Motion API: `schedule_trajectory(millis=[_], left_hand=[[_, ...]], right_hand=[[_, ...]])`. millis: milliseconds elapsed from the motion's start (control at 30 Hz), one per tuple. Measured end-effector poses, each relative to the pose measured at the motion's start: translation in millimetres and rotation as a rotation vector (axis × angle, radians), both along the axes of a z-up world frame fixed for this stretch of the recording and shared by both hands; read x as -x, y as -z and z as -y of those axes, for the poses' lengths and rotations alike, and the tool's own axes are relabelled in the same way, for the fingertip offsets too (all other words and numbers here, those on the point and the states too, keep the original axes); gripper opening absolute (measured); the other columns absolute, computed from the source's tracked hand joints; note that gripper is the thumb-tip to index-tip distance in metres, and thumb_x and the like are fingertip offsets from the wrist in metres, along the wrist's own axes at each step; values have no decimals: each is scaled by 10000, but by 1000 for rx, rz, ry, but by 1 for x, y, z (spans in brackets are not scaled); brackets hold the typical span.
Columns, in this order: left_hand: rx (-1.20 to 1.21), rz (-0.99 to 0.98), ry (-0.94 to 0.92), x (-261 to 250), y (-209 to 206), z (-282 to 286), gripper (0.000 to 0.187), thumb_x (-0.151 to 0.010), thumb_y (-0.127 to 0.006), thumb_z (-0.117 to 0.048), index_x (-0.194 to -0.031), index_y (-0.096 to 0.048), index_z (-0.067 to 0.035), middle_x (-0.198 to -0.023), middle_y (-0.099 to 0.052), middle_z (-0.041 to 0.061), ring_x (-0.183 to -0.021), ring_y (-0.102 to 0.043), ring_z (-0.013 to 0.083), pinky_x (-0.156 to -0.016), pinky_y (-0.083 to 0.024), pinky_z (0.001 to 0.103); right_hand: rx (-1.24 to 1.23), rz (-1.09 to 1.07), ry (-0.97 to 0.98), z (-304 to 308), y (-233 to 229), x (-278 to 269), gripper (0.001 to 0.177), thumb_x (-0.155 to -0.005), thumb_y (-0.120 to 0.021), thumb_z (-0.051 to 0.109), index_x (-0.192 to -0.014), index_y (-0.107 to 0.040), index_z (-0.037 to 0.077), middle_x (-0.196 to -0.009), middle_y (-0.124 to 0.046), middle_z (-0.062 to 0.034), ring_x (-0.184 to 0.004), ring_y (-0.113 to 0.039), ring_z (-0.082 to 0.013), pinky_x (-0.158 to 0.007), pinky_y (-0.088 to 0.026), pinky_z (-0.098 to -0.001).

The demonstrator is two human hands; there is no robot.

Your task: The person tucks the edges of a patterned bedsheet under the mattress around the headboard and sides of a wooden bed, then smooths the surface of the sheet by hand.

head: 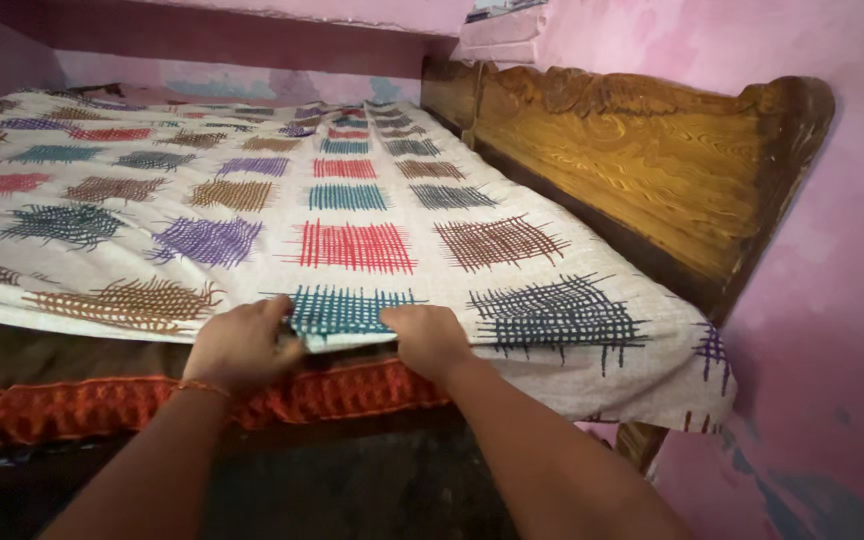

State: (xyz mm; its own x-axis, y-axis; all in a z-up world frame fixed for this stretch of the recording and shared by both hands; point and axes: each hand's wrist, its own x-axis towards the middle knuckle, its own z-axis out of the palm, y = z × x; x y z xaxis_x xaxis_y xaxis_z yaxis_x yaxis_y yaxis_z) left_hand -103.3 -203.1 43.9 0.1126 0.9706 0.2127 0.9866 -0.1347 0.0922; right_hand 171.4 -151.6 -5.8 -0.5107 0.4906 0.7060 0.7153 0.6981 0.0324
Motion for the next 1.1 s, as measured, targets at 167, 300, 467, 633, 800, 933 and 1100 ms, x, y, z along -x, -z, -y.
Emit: schedule_trajectory(millis=[167,300,467,633,800,933,1100], left_hand=[[-374,-227,253,-33,10,9,972,-719,-745,-569,-1570,-409,-242,-1385,-549,107,-1255,-531,326,-987,-455,512],[-645,-234,170,-67,27,-4,626,-936,-674,-251,-1530,-478,-261,-1346,-586,29,-1202,-580,248,-952,-503,449],[-575,-218,3,-39,24,-21,399,-881,-686,-346,-1234,-611,-175,-1264,-627,53,-1152,-625,261,-872,-552,439],[-286,-123,-44,31,29,-12,127,-969,-640,-266,-1012,-724,-182,-1044,-748,76,-960,-737,270,-817,-610,437],[252,194,-72,65,55,-42,260,-846,-696,-239,-1063,-797,-138,-1046,-796,161,-884,-780,300,-867,-606,402],[472,-21,53,52,47,-49,310,-831,-719,-327,-1066,-771,-130,-1063,-776,154,-945,-751,298,-889,-589,409],[422,-255,226,-18,17,-30,406,-813,-746,-436,-1069,-737,-121,-1085,-751,145,-1022,-716,297,-916,-568,417]], right_hand=[[103,13,70,10,-14,4,223,-712,-600,93,-890,-733,105,-909,-742,-158,-868,-685,-393,-779,-537,-526],[69,42,66,14,-19,0,208,-711,-620,132,-881,-736,108,-916,-750,-145,-860,-695,-379,-787,-546,-518],[45,142,75,7,-9,-9,200,-746,-598,101,-895,-729,126,-941,-753,-116,-880,-703,-354,-757,-550,-507],[-30,168,27,3,5,-3,83,-796,-604,116,-830,-677,138,-882,-730,-81,-874,-704,-326,-714,-550,-486],[-48,191,-7,3,21,6,90,-785,-625,92,-859,-662,130,-846,-704,-76,-840,-695,-332,-675,-530,-495],[36,244,-13,11,28,-1,102,-758,-657,72,-848,-660,119,-838,-691,-90,-844,-686,-336,-704,-524,-495],[5,135,-51,27,18,-6,165,-703,-665,40,-857,-657,100,-853,-655,-106,-876,-650,-354,-725,-509,-501]])
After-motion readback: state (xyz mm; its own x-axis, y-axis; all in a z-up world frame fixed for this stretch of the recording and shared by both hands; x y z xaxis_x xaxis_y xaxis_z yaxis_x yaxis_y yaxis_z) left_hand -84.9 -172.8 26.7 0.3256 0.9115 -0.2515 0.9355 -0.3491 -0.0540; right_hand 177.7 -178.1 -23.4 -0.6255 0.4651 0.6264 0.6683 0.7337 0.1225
